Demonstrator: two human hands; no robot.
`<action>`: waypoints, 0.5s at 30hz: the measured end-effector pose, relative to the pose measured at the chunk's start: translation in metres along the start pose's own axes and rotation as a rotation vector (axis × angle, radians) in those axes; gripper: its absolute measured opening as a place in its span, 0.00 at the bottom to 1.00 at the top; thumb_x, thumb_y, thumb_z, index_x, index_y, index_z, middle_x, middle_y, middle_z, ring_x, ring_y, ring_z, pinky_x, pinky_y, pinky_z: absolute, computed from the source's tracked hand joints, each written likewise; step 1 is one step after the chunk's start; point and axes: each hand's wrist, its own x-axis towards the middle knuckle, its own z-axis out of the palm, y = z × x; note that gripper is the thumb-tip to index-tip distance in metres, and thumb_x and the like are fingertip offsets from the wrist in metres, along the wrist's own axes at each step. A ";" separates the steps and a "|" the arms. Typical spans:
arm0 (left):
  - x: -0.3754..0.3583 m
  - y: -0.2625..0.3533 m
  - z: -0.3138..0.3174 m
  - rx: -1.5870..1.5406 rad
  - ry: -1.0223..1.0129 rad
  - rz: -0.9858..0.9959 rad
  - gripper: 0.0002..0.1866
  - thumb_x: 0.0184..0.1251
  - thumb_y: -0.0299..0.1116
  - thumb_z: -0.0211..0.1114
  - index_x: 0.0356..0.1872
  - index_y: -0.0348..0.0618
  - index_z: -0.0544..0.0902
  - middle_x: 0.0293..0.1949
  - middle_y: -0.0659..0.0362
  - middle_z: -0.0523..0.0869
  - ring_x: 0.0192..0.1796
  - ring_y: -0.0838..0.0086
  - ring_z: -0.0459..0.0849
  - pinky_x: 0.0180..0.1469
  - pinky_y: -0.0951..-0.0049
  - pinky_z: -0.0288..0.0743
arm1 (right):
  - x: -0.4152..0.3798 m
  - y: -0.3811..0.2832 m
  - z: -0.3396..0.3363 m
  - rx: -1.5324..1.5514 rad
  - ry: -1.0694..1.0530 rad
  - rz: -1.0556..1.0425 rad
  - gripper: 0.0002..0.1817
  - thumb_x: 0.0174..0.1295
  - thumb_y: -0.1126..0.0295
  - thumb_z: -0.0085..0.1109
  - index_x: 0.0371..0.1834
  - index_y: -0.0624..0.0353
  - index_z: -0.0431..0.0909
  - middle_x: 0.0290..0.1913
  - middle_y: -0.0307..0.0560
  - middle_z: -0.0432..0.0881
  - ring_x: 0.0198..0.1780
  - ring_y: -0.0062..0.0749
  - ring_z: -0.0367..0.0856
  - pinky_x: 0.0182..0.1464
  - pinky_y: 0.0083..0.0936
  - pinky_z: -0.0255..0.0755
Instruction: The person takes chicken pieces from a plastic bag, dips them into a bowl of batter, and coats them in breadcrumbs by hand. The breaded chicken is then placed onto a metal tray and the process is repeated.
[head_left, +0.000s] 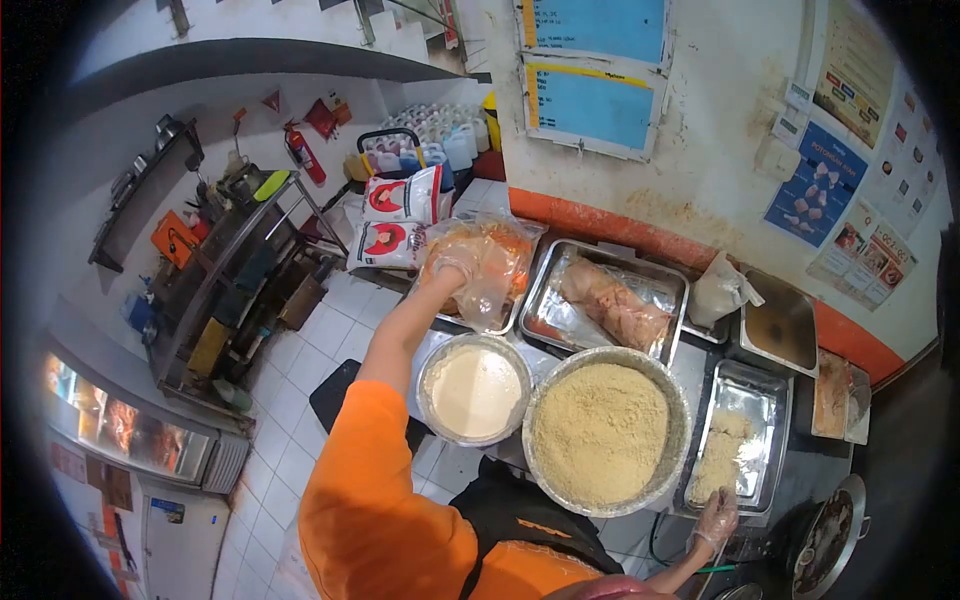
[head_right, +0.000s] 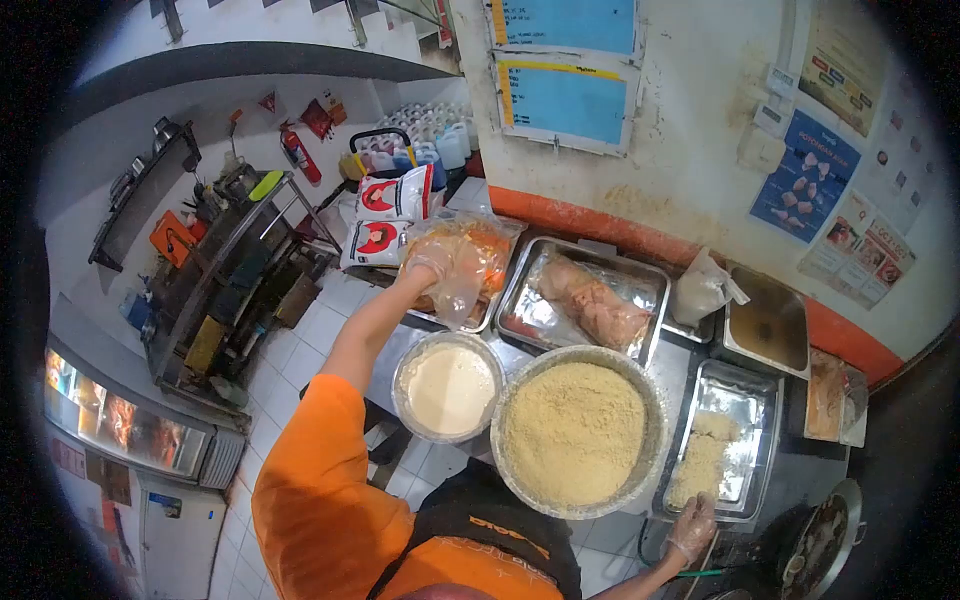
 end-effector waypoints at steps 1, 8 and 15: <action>-0.006 0.008 -0.016 0.064 0.004 0.004 0.21 0.69 0.44 0.56 0.57 0.48 0.85 0.60 0.50 0.84 0.62 0.58 0.82 0.66 0.58 0.73 | 0.001 0.006 0.004 -0.026 0.033 -0.056 0.14 0.65 0.69 0.59 0.50 0.67 0.82 0.43 0.63 0.87 0.44 0.54 0.88 0.46 0.40 0.79; 0.056 -0.014 0.063 -0.098 -0.020 -0.227 0.21 0.70 0.43 0.57 0.59 0.49 0.84 0.62 0.53 0.82 0.66 0.60 0.79 0.69 0.59 0.70 | -0.028 -0.013 -0.011 -0.030 0.059 -0.046 0.15 0.65 0.69 0.59 0.51 0.66 0.80 0.39 0.63 0.86 0.42 0.49 0.88 0.44 0.39 0.78; 0.043 -0.019 0.027 -0.009 -0.092 -0.055 0.19 0.71 0.42 0.56 0.56 0.48 0.86 0.60 0.47 0.83 0.63 0.55 0.82 0.64 0.58 0.75 | -0.060 0.011 -0.013 0.061 0.091 0.008 0.14 0.63 0.72 0.60 0.49 0.67 0.81 0.38 0.62 0.86 0.40 0.47 0.88 0.43 0.36 0.78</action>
